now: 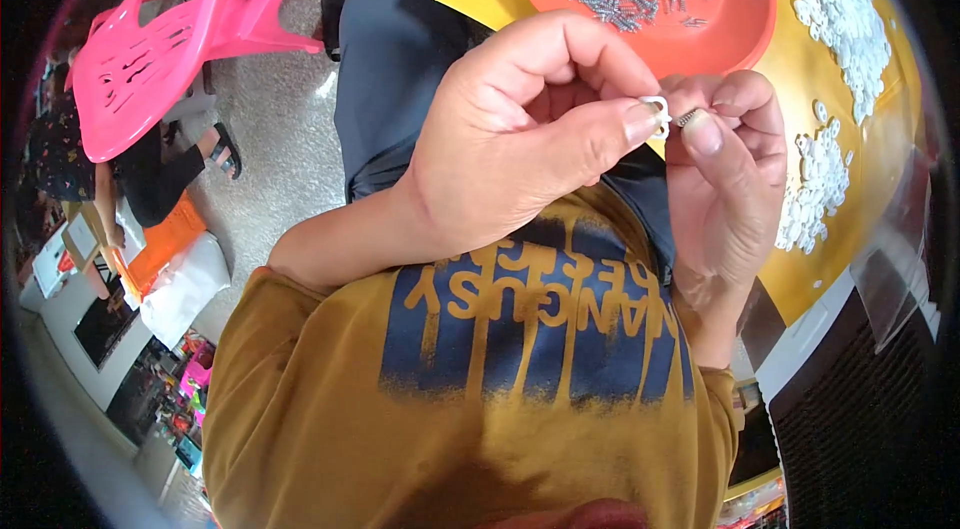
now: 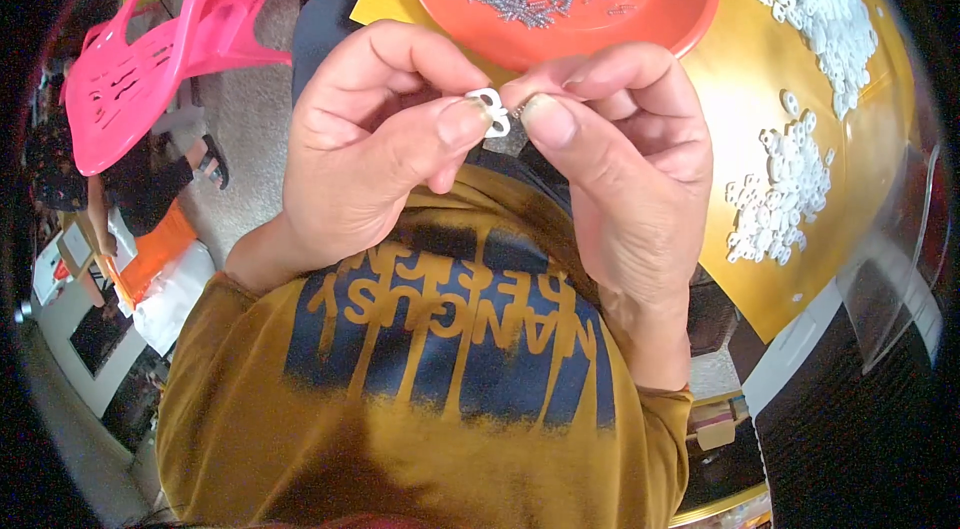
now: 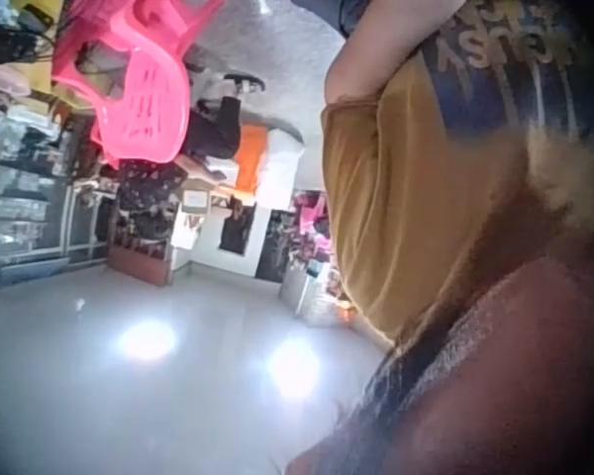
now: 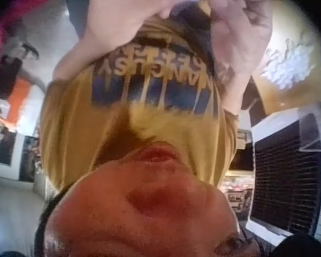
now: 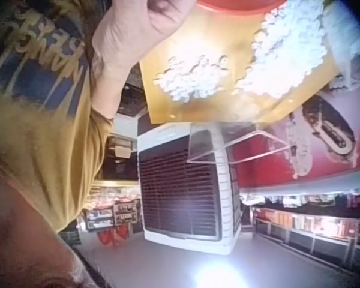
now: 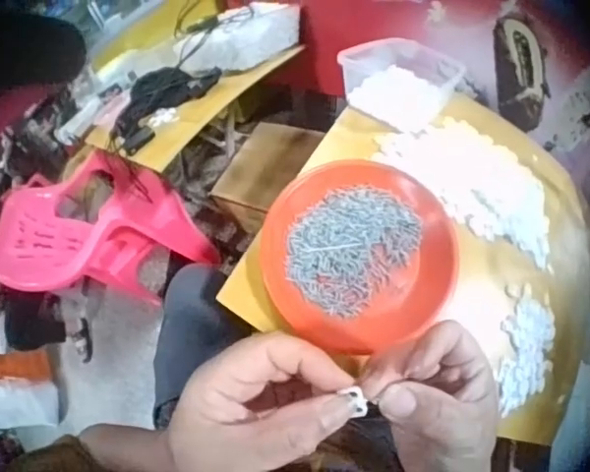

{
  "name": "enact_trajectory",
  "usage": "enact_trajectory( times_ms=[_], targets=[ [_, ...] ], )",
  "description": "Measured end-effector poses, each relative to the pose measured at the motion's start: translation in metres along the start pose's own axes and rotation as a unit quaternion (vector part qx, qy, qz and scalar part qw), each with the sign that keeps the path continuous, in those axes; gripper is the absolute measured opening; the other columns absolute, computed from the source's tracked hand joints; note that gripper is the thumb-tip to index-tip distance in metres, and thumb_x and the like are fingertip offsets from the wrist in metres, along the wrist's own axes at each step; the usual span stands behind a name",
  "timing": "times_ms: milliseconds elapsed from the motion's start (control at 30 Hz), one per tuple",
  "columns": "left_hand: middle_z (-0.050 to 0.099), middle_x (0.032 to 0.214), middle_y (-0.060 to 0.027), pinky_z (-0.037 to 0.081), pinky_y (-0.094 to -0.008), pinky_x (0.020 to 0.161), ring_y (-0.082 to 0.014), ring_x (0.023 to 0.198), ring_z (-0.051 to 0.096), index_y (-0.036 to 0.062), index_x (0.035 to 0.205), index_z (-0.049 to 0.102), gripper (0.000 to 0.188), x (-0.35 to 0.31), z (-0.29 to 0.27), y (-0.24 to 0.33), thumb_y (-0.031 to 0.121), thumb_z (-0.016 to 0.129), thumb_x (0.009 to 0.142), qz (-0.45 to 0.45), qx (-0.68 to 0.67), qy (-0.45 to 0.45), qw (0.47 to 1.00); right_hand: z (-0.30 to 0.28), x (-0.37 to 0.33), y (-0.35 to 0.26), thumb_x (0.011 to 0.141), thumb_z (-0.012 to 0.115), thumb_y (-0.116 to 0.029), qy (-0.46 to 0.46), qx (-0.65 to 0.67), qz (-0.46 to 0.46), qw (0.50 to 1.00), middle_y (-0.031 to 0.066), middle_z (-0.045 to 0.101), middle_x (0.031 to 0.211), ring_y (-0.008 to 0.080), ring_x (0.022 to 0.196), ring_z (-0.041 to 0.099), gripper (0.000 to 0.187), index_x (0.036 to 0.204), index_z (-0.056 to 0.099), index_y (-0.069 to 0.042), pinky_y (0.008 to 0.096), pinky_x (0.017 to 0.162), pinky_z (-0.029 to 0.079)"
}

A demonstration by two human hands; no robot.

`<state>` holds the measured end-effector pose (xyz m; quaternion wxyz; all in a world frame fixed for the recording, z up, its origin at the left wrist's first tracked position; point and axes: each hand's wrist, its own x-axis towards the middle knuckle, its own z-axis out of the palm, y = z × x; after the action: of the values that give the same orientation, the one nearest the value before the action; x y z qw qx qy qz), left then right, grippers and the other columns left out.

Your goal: Manually inserting small metal components and pins into white plastic connector housings.

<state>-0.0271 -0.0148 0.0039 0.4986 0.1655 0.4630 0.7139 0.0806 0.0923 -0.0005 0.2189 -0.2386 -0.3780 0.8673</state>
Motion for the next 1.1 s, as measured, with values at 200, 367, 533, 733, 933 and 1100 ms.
enact_trajectory(
  times_ms=[200, 367, 533, 733, 933, 1100],
  targets=[
    [0.054, 0.073, -0.0036, 0.037, -0.015, 0.047, -0.0036, 0.055, 0.045, 0.0007, 0.09, 0.048, 0.013, -0.002, 0.002, -0.001, 0.003, 0.055, 0.08, 0.01, 0.018, 0.0, 1.0, -0.003, -0.003, 0.003, 0.072, 0.059, 0.001, 0.016, -0.024, -0.023, 0.999, 0.008, 0.057, 0.081, 0.0179, 0.082, 0.051, 0.017, 0.08, 0.046, -0.007, 0.0316, 0.082, 0.038],
    [0.053, 0.071, -0.0025, 0.037, -0.0152, 0.048, -0.0038, 0.055, 0.045, 0.0006, 0.09, 0.048, 0.013, -0.002, 0.003, -0.006, 0.003, 0.056, 0.08, 0.023, 0.018, 0.003, 1.0, -0.003, -0.003, 0.004, 0.072, 0.058, 0.003, 0.013, -0.039, -0.032, 0.999, 0.0082, 0.057, 0.081, 0.018, 0.081, 0.051, 0.017, 0.079, 0.046, -0.006, 0.0318, 0.081, 0.038],
    [0.053, 0.07, -0.0024, 0.037, -0.0155, 0.048, -0.0041, 0.056, 0.045, 0.0008, 0.09, 0.049, 0.013, -0.003, 0.003, -0.007, 0.004, 0.056, 0.08, 0.024, 0.029, 0.008, 0.999, 0.0, -0.006, 0.004, 0.071, 0.058, 0.006, 0.024, -0.074, -0.069, 0.995, 0.0104, 0.057, 0.08, 0.018, 0.08, 0.052, 0.018, 0.08, 0.046, -0.004, 0.0304, 0.078, 0.04],
    [0.055, 0.075, -0.0042, 0.041, -0.0161, 0.051, -0.005, 0.058, 0.049, 0.001, 0.091, 0.048, 0.013, -0.007, 0.0, -0.011, 0.003, 0.056, 0.08, 0.06, 0.074, 0.004, 0.995, 0.0, -0.009, 0.004, 0.072, 0.058, 0.009, -0.027, -0.298, -0.229, 0.926, 0.0115, 0.057, 0.08, 0.0172, 0.079, 0.053, 0.018, 0.08, 0.047, -0.002, 0.0277, 0.075, 0.042],
    [0.056, 0.078, -0.006, 0.043, -0.0168, 0.051, -0.0058, 0.058, 0.05, 0.0007, 0.092, 0.049, 0.014, -0.007, 0.0, -0.013, 0.003, 0.056, 0.08, 0.041, 0.04, 0.001, 0.998, 0.002, -0.012, 0.003, 0.074, 0.057, 0.006, 0.014, -0.171, -0.115, 0.978, 0.0111, 0.058, 0.085, 0.0162, 0.081, 0.054, 0.016, 0.085, 0.049, -0.001, 0.027, 0.076, 0.042],
    [0.056, 0.078, -0.0066, 0.044, -0.0172, 0.049, -0.0063, 0.057, 0.05, 0.001, 0.091, 0.049, 0.014, -0.006, 0.001, -0.011, 0.001, 0.056, 0.079, 0.036, 0.007, -0.003, 0.999, 0.002, -0.013, 0.003, 0.074, 0.058, 0.003, 0.016, -0.136, -0.108, 0.985, 0.0104, 0.058, 0.085, 0.0155, 0.083, 0.054, 0.018, 0.09, 0.051, 0.001, 0.0272, 0.078, 0.042]
  ],
)
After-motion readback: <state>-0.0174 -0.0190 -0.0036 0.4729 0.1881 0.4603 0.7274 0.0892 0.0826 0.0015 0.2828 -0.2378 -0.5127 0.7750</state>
